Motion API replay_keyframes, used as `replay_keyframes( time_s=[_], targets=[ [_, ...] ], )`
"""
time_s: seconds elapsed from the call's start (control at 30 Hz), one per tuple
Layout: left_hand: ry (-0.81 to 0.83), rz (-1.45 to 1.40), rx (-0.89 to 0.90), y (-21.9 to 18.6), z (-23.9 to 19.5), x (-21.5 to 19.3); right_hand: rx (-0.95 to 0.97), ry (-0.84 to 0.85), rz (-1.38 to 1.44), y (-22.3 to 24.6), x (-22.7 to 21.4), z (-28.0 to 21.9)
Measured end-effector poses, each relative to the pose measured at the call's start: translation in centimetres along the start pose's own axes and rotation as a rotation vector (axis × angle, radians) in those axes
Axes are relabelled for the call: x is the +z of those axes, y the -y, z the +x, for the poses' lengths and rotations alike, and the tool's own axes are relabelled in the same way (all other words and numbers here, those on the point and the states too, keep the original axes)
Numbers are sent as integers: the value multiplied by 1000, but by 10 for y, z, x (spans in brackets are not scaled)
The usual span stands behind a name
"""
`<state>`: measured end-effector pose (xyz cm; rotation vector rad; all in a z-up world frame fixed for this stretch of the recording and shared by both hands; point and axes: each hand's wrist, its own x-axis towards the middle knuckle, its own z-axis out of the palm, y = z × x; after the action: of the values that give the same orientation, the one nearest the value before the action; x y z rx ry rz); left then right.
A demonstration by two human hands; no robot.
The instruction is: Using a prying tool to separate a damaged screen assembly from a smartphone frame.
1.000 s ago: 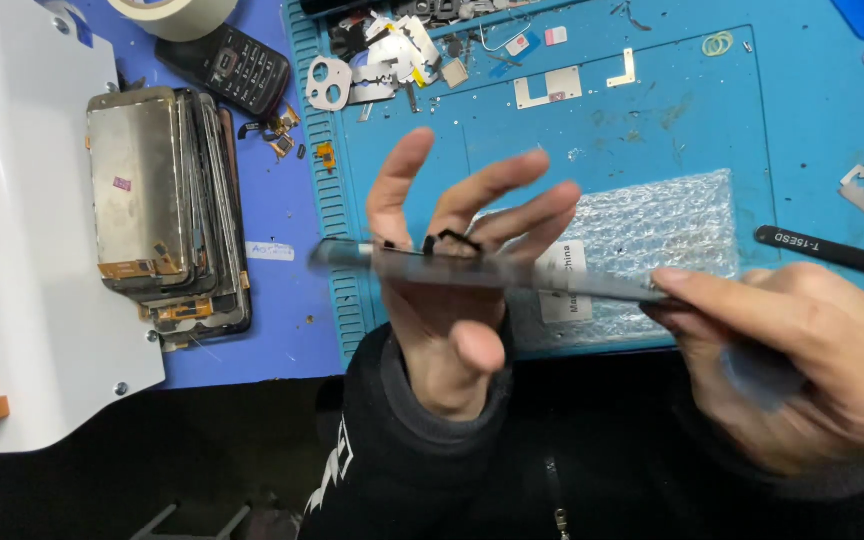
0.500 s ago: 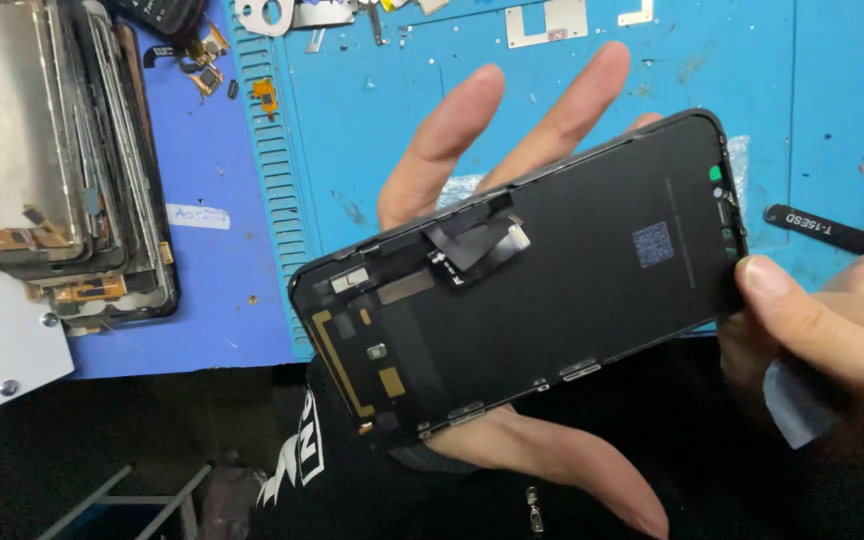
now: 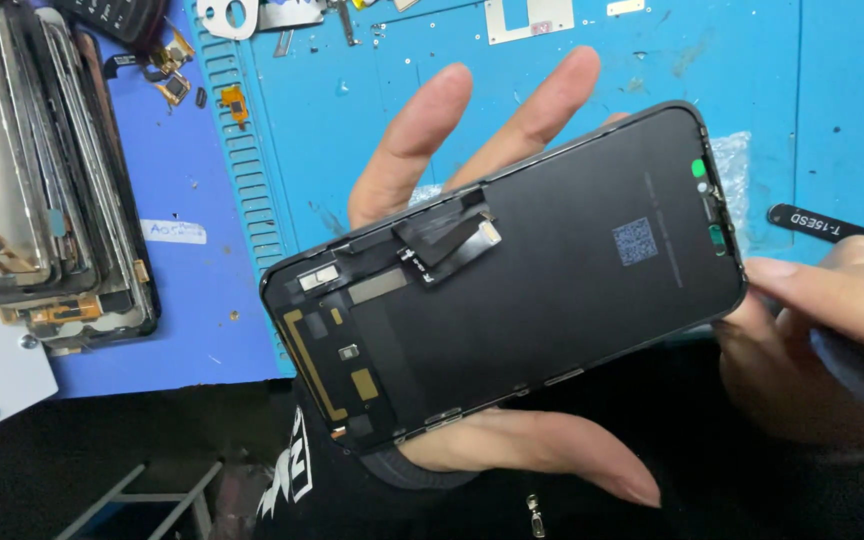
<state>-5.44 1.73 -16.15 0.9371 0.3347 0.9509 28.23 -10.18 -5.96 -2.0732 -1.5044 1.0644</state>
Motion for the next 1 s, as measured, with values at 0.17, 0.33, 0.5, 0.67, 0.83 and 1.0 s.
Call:
replay_keyframes(
  time_s=[0.17, 0.33, 0.5, 0.67, 0.83, 1.0],
  targets=[
    [18, 34, 13, -59, 5, 54, -519, -226, -207, 50, -1, 4],
    [24, 65, 28, -86, 15, 77, -560, -243, -154, 58, 0, 7],
    [30, 96, 48, -102, 29, 93, -620, -365, -148, 62, 11, 9],
    [44, 126, 72, -110, 34, 99, -624, -349, -135, 63, 7, 11],
    [13, 80, 45, -120, 45, 110, -573, -260, -162, 68, -1, 12],
    [-196, -184, -125, -135, 70, 128, -576, -211, -142, 70, -2, 13]
  ],
)
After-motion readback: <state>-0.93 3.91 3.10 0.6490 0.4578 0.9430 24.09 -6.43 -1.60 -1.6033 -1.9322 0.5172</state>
